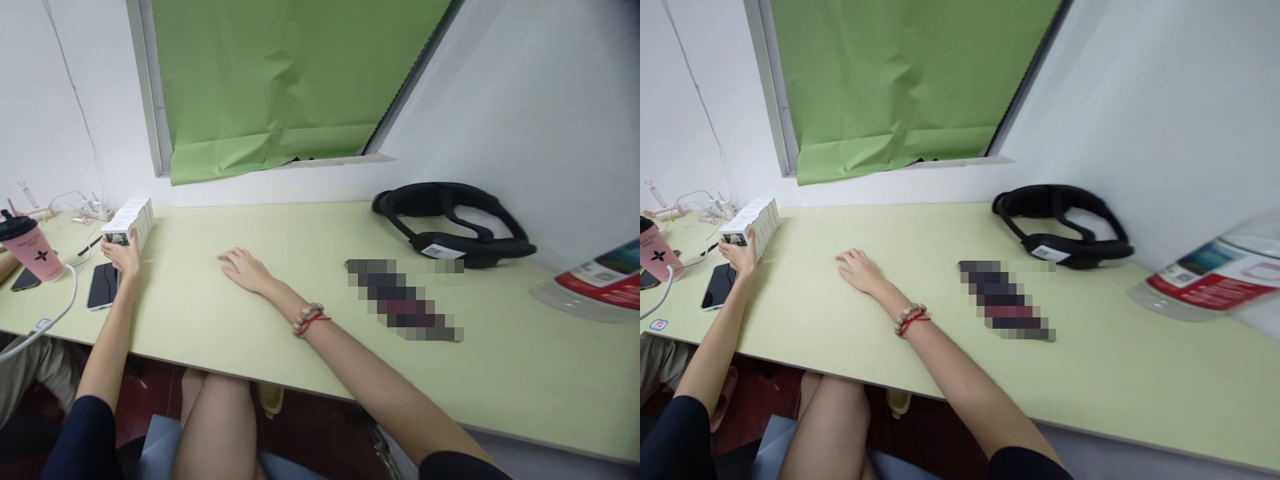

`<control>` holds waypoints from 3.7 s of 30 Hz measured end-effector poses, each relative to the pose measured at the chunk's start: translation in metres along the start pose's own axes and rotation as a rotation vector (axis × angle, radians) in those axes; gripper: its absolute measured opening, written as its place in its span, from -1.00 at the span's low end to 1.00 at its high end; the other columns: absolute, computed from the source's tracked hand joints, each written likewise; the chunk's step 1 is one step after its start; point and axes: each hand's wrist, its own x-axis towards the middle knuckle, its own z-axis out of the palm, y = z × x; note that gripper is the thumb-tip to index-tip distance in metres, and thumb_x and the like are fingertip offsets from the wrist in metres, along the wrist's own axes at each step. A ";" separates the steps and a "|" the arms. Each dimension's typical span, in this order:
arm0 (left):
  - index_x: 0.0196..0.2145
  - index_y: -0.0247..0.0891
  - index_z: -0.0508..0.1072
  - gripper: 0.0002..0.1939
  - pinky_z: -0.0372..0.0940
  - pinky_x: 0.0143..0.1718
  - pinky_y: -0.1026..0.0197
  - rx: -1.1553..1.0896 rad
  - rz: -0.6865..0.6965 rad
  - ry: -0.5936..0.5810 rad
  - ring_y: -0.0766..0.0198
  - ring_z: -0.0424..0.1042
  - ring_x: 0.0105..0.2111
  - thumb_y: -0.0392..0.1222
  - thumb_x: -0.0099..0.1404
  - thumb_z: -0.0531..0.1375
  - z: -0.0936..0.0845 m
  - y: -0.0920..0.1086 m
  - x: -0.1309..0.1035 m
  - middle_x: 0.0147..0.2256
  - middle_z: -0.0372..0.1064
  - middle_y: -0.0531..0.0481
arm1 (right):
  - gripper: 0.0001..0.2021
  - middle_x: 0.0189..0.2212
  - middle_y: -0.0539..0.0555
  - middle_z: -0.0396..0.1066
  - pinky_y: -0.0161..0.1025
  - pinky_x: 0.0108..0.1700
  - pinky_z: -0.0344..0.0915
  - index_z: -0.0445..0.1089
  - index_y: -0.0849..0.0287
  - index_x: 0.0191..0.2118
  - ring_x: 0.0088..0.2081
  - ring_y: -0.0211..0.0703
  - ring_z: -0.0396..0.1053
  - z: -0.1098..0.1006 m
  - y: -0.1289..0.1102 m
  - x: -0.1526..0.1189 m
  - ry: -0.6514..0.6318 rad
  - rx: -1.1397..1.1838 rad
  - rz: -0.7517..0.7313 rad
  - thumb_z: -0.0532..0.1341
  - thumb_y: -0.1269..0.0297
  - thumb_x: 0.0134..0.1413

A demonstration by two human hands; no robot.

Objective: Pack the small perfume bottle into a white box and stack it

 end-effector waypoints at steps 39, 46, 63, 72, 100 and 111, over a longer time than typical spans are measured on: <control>0.21 -0.64 -0.08 0.07 0.03 0.22 -0.09 0.151 0.149 -0.056 -0.22 0.06 0.21 0.03 -0.02 0.36 0.025 -0.031 0.023 0.13 0.07 -0.56 | -0.67 0.07 0.14 0.24 -0.16 0.09 0.19 0.30 0.17 0.13 0.10 -0.08 0.17 -0.003 -0.005 0.001 -0.018 -0.014 -0.013 0.08 0.32 0.28; 0.20 -0.72 -0.06 0.04 0.01 0.23 -0.04 0.180 0.154 -0.100 -0.21 0.10 0.18 -0.05 -0.01 0.35 0.021 -0.032 0.021 0.13 0.08 -0.53 | -0.68 0.06 0.12 0.24 -0.16 0.09 0.20 0.30 0.17 0.12 0.10 -0.09 0.16 -0.004 -0.009 0.001 -0.024 -0.020 0.003 0.09 0.32 0.28; 0.16 -0.47 -0.01 -0.05 0.04 0.21 -0.08 0.050 0.106 -0.045 -0.15 0.09 0.20 -0.10 -0.05 0.37 0.022 -0.031 0.023 0.12 0.11 -0.43 | -0.69 0.05 0.13 0.25 -0.16 0.11 0.21 0.32 0.16 0.10 0.11 -0.12 0.18 -0.003 -0.006 0.001 -0.013 -0.008 -0.006 0.09 0.33 0.28; 0.18 -0.60 -0.01 -0.02 0.02 0.23 -0.02 0.083 0.095 -0.020 -0.14 0.10 0.19 -0.10 -0.04 0.38 0.020 -0.028 0.022 0.11 0.13 -0.44 | -0.70 0.04 0.14 0.25 -0.14 0.08 0.22 0.33 0.15 0.09 0.10 -0.10 0.19 0.000 -0.003 0.001 -0.001 0.000 -0.018 0.08 0.33 0.28; 0.13 -0.14 0.35 -0.51 -0.22 0.22 -0.18 0.351 0.700 -0.288 -0.03 -0.04 0.27 -0.11 0.23 0.13 -0.009 -0.006 0.033 0.18 0.20 -0.13 | -0.70 0.06 0.12 0.24 -0.13 0.09 0.22 0.32 0.16 0.10 0.11 -0.09 0.16 -0.006 -0.009 -0.001 -0.028 0.003 0.006 0.09 0.34 0.29; 0.33 -0.46 -0.12 -0.01 -0.27 0.28 -0.16 0.248 0.568 -0.155 -0.21 -0.43 0.34 -0.17 0.06 0.27 0.003 -0.015 0.019 0.32 -0.38 -0.46 | -0.70 0.05 0.13 0.25 -0.16 0.06 0.21 0.32 0.16 0.09 0.09 -0.08 0.18 -0.001 -0.003 0.001 -0.008 0.004 -0.025 0.08 0.34 0.28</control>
